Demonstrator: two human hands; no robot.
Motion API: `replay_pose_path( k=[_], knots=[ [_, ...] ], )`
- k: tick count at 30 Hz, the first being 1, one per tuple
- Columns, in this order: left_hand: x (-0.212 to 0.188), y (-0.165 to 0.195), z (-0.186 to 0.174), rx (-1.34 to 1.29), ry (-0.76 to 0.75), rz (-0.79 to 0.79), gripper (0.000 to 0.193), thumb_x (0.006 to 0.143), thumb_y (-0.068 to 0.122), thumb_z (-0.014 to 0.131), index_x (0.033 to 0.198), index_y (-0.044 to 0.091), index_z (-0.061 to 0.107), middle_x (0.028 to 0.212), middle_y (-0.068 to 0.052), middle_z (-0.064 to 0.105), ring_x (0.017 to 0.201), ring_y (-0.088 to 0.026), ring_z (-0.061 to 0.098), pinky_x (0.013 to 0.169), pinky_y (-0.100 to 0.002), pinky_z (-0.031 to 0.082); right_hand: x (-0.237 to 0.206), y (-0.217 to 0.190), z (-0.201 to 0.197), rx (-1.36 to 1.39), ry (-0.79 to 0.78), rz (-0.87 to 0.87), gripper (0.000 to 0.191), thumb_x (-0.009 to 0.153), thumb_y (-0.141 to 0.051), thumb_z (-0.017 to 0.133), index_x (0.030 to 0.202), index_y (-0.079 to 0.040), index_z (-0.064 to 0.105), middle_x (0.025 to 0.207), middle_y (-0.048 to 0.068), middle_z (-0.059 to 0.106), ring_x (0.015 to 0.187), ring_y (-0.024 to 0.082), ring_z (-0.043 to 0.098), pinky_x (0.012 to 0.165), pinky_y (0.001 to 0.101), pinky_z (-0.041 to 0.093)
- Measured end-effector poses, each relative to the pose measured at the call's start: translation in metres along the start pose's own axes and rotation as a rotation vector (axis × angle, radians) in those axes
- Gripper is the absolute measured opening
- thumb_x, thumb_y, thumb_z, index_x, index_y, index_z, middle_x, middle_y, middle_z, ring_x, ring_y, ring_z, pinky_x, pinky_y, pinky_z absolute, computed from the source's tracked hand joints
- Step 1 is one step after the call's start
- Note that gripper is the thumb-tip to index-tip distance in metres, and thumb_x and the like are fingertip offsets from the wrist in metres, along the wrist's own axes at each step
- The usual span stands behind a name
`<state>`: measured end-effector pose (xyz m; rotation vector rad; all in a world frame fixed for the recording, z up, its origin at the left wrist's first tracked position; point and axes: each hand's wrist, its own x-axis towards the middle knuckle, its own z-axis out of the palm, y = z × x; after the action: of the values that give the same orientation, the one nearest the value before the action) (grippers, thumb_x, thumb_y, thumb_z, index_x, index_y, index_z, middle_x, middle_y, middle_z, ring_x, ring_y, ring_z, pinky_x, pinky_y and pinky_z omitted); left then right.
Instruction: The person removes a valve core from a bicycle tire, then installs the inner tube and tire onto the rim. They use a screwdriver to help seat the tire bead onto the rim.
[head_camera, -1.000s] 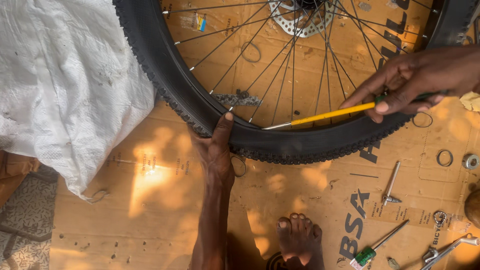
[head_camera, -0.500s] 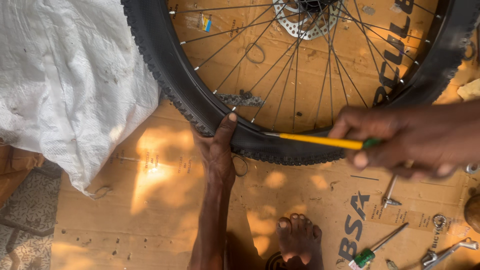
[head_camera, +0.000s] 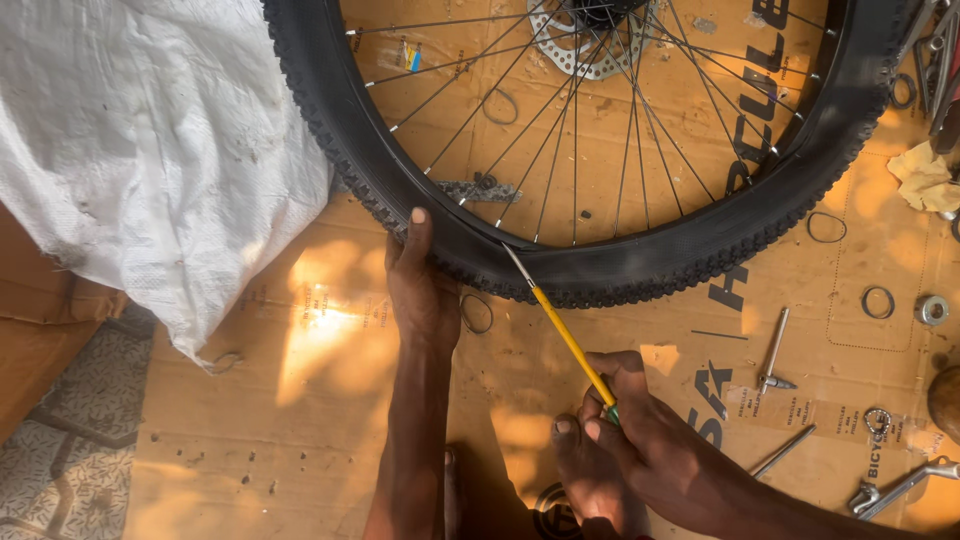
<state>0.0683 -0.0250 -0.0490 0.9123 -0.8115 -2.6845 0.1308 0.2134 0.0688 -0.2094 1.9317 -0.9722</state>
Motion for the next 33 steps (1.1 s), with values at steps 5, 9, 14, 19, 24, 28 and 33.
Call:
replay_pose_path(
  k=[5,9,14,19,24,28,33],
  knots=[
    [0.010,-0.005,0.008,0.165,0.264,0.005,0.057,0.087,0.025,0.074,0.136,0.007,0.052,0.114,-0.005,0.065,0.104,-0.022,0.063,0.086,-0.041,0.054,-0.001,0.000,0.003,0.000,-0.032,0.135,0.038,0.100,-0.008,0.048,0.131,-0.011,0.026,0.098,0.009,0.058,0.092,0.019,0.064,0.084,0.0344,0.055],
    [0.014,-0.012,0.006,0.161,0.274,0.044,0.055,0.087,0.022,0.074,0.135,0.006,0.051,0.115,-0.007,0.065,0.105,-0.024,0.065,0.089,-0.042,0.056,0.000,-0.009,-0.012,-0.138,-0.075,0.340,0.047,0.101,-0.018,0.053,0.141,-0.022,0.028,0.100,0.004,0.058,0.085,0.019,0.061,0.075,0.0399,0.052],
    [0.025,-0.003,0.006,0.215,0.187,0.180,0.056,0.089,0.021,0.074,0.136,0.001,0.053,0.115,-0.010,0.067,0.102,-0.025,0.066,0.089,-0.039,0.056,0.012,0.002,-0.072,-0.170,0.033,0.286,0.037,0.097,-0.024,0.066,0.129,-0.015,0.048,0.091,0.007,0.063,0.076,0.015,0.058,0.067,0.0337,0.047],
    [0.023,0.011,0.031,0.371,0.256,0.326,0.063,0.090,0.028,0.078,0.135,-0.003,0.046,0.117,-0.011,0.061,0.101,-0.021,0.063,0.084,-0.035,0.057,0.026,0.035,-0.098,0.028,0.383,0.064,0.043,0.086,-0.013,0.076,0.126,-0.013,0.060,0.094,0.009,0.063,0.071,0.018,0.053,0.059,0.0362,0.044],
    [-0.016,-0.025,0.071,0.536,0.517,0.193,0.069,0.081,0.023,0.084,0.127,-0.007,0.041,0.114,-0.014,0.061,0.098,-0.023,0.063,0.082,-0.039,0.060,0.079,0.034,-0.092,-0.443,0.679,-0.721,0.027,0.092,-0.005,0.073,0.116,-0.006,0.060,0.100,0.007,0.059,0.092,0.021,0.059,0.081,0.0380,0.048],
    [-0.024,-0.030,0.067,0.417,0.462,0.067,0.060,0.078,0.017,0.082,0.124,-0.003,0.049,0.111,-0.014,0.066,0.094,-0.025,0.069,0.081,-0.041,0.064,0.103,0.007,-0.086,-0.369,0.479,-0.610,0.023,0.093,-0.010,0.072,0.111,-0.007,0.058,0.092,0.009,0.064,0.085,0.026,0.060,0.078,0.0432,0.048],
    [-0.014,-0.029,0.047,0.410,0.265,0.176,0.061,0.079,0.014,0.083,0.129,-0.002,0.053,0.112,-0.014,0.068,0.096,-0.025,0.068,0.082,-0.038,0.059,0.112,-0.012,-0.104,-0.487,0.166,-0.177,0.027,0.098,-0.020,0.065,0.119,-0.011,0.051,0.078,0.015,0.063,0.076,0.029,0.062,0.076,0.0462,0.046]
  ],
)
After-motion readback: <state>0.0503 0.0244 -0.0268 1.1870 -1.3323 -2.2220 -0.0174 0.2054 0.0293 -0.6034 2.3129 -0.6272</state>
